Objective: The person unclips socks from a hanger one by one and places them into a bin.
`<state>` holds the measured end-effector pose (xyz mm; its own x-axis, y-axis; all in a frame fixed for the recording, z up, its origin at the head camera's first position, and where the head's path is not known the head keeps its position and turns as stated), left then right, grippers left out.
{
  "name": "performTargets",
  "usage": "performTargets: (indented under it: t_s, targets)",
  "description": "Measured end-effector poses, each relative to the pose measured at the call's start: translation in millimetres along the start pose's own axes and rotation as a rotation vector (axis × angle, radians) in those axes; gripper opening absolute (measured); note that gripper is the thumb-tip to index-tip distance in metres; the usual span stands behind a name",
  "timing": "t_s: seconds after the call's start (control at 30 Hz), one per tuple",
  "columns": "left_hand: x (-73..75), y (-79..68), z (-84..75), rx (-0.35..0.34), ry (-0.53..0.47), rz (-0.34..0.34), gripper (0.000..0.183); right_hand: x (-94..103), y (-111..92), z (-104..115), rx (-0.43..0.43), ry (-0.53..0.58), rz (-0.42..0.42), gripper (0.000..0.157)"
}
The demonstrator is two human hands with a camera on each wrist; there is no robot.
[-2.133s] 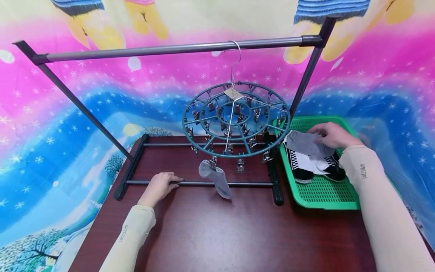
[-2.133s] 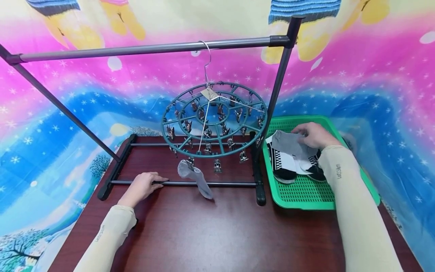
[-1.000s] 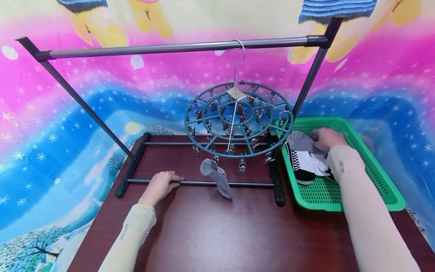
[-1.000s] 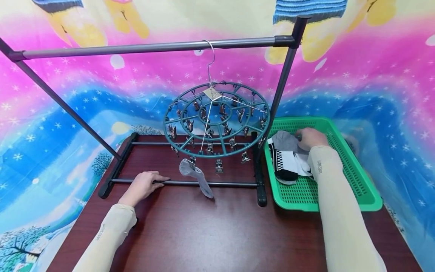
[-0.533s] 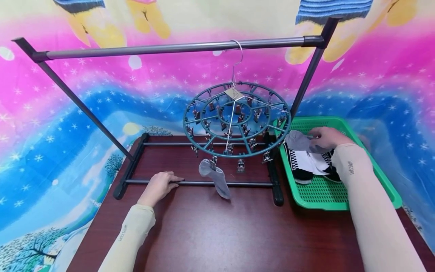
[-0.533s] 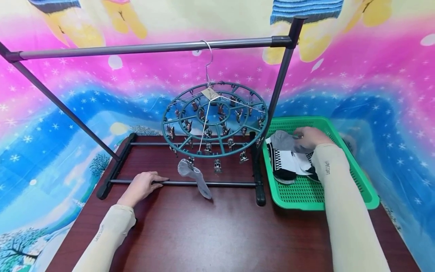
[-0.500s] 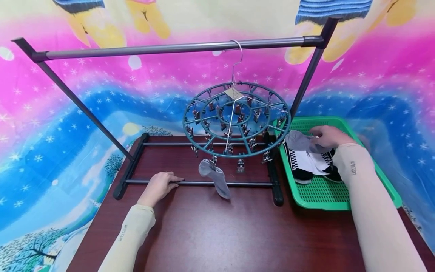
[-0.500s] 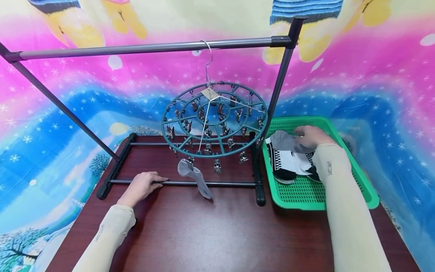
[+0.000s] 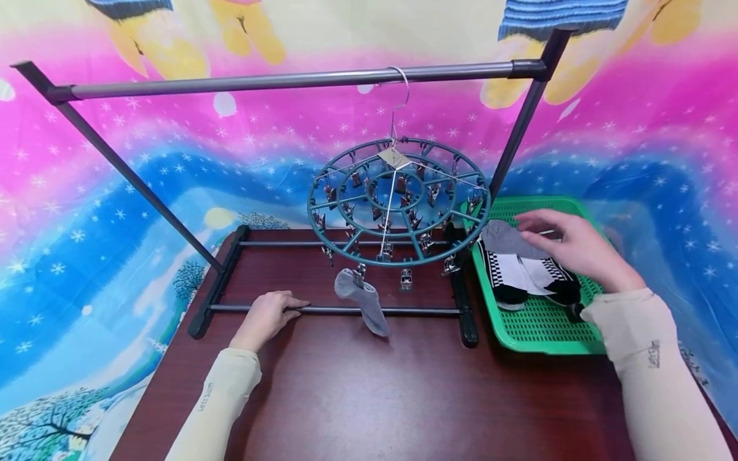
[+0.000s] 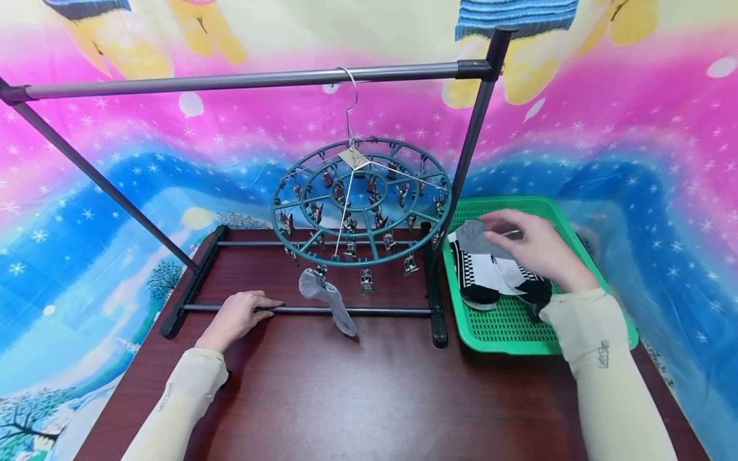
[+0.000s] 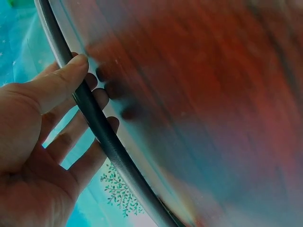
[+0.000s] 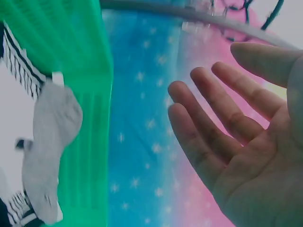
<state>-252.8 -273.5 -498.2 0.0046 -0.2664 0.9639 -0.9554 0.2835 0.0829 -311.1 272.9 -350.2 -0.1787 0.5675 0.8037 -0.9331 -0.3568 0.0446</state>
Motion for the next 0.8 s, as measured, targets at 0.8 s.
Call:
performTargets:
  t_s: [0.8]
  targets:
    - [148.3, 33.6, -67.1, -0.285, -0.078, -0.669, 0.058, -75.6, -26, 50, 0.249, 0.15, 0.155, 0.052]
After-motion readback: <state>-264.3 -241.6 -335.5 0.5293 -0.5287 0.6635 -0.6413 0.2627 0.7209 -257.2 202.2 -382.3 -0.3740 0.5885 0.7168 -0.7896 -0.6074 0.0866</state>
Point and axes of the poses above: each hand's wrist, its own y-axis towards the middle knuckle, its own x-axis out of the back of the hand, z = x × y, the point moved 4 cm from there along y, towards the middle knuckle, and after that the axes turned 4 degrees about x, right-handed, at the moved point
